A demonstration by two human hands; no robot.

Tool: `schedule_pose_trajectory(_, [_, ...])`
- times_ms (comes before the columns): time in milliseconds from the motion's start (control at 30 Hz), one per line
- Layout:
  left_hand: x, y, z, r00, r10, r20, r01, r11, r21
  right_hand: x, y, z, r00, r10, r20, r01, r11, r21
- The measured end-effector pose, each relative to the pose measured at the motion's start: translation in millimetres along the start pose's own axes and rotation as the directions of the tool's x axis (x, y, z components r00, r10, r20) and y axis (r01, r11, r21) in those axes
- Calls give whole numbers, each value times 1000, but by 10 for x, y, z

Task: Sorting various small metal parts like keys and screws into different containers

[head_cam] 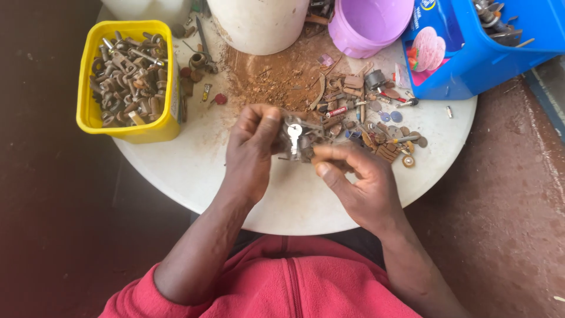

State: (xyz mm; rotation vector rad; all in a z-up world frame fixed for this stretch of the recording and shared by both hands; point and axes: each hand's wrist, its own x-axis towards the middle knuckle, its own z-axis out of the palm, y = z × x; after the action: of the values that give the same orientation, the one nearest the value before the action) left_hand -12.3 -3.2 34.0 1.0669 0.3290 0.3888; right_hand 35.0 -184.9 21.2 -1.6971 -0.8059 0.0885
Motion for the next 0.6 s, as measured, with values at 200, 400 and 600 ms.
schedule_pose_trajectory(200, [34, -3, -112, 994, -93, -51, 85, 987, -139, -279, 341, -558, 955, 141, -260, -151, 988, -17])
schedule_pose_trajectory(400, [321, -804, -541, 988, -154, 15, 152, 954, -257, -272, 331, -553, 950, 145, -275, -147, 989, 16])
schedule_pose_trajectory(600, [74, -418, -181, 981, -149, 128, 175, 957, -232, 19, 130, -193, 996, 78, -47, -73, 993, 97])
